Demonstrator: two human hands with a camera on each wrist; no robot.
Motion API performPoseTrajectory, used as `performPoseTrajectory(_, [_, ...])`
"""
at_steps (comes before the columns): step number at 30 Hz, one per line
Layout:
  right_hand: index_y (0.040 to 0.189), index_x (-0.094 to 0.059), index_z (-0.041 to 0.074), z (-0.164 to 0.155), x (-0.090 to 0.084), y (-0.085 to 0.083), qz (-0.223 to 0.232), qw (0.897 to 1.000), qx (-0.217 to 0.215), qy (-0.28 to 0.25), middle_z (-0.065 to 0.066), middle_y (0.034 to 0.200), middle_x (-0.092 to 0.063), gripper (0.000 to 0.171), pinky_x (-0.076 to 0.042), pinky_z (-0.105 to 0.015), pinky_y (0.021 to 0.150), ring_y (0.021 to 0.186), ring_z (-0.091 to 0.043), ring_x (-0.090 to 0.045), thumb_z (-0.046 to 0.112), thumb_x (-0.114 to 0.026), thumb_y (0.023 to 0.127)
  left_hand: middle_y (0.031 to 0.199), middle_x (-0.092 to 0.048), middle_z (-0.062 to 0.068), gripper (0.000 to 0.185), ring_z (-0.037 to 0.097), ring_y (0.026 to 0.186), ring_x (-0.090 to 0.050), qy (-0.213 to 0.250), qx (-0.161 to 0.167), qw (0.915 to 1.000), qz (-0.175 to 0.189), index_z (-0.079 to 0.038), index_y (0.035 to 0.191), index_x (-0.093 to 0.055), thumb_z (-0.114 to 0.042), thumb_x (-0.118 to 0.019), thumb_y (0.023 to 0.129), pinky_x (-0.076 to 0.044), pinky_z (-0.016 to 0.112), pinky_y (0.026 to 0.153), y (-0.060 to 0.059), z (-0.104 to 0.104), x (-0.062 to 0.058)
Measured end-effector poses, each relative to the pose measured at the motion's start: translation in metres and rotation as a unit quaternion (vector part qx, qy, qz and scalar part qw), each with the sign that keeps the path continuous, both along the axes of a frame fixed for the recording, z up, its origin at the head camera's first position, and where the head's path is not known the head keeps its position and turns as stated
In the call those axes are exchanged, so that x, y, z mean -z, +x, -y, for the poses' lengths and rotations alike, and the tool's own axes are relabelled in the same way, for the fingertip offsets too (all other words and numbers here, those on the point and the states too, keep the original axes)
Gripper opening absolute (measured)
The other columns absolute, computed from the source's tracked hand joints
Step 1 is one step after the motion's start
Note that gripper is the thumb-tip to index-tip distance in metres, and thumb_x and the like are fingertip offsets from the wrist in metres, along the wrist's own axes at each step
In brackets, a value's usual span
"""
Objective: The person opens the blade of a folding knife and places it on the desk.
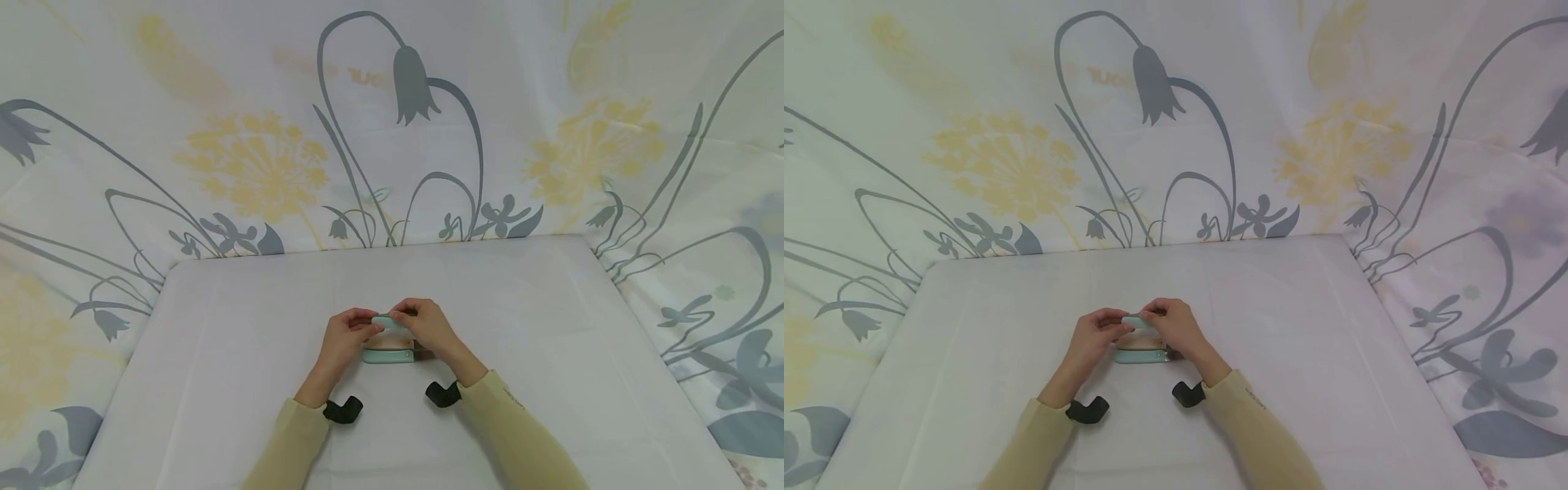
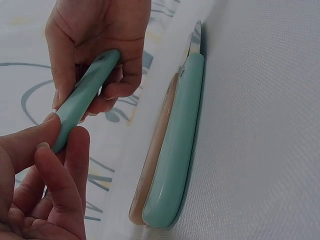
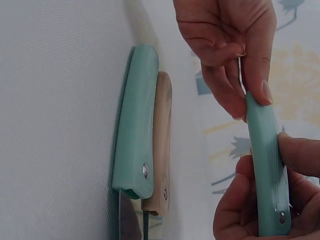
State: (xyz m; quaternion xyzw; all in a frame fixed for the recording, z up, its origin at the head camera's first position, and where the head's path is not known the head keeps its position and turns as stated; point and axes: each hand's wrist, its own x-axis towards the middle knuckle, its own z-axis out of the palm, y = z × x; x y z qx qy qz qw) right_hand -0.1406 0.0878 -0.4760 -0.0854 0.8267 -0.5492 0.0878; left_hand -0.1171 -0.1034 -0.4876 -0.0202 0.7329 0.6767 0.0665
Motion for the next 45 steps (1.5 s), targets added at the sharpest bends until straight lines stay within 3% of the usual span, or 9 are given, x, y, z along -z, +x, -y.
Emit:
performPoseTrajectory(31, [0.099,-0.07,0.001,0.0079,0.0005,0.0083,0.001,0.995,0.077,-0.063,-0.006,0.092,-0.067,0.017,-0.045,-0.033,0.076,0.083,-0.019,-0.055,0.017,-0.063,0.099,0.098,-0.071,0.008,0.028,0.015,0.083,-0.067,-0.013,0.0,0.9995,0.029,0.002,0.11,-0.071,-0.01,-0.079,0.086,-0.052,0.025,0.069,0.0005,0.0,-0.0027])
performPoseTrajectory(38, [0.103,-0.069,-0.002,0.0067,0.0023,0.0072,0.023,0.988,0.101,-0.114,-0.008,0.095,-0.066,0.021,-0.045,-0.03,0.076,0.086,-0.02,-0.054,0.018,-0.061,0.101,0.097,-0.071,0.008,0.027,0.016,0.083,-0.066,-0.012,0.001,0.9994,0.033,-0.001,0.107,-0.071,-0.013,-0.08,0.085,-0.052,0.026,0.069,0.0004,-0.0007,-0.0018])
performPoseTrajectory(45, [0.103,-0.065,-0.003,0.0079,0.0034,0.0074,0.045,0.974,0.136,-0.176,-0.01,0.094,-0.063,0.021,-0.044,-0.032,0.081,0.089,-0.02,-0.055,0.017,-0.057,0.103,0.097,-0.071,0.007,0.028,0.016,0.083,-0.067,-0.015,0.002,0.9993,0.033,-0.002,0.107,-0.071,-0.014,-0.081,0.084,-0.052,0.027,0.07,-0.0003,-0.0011,0.0])
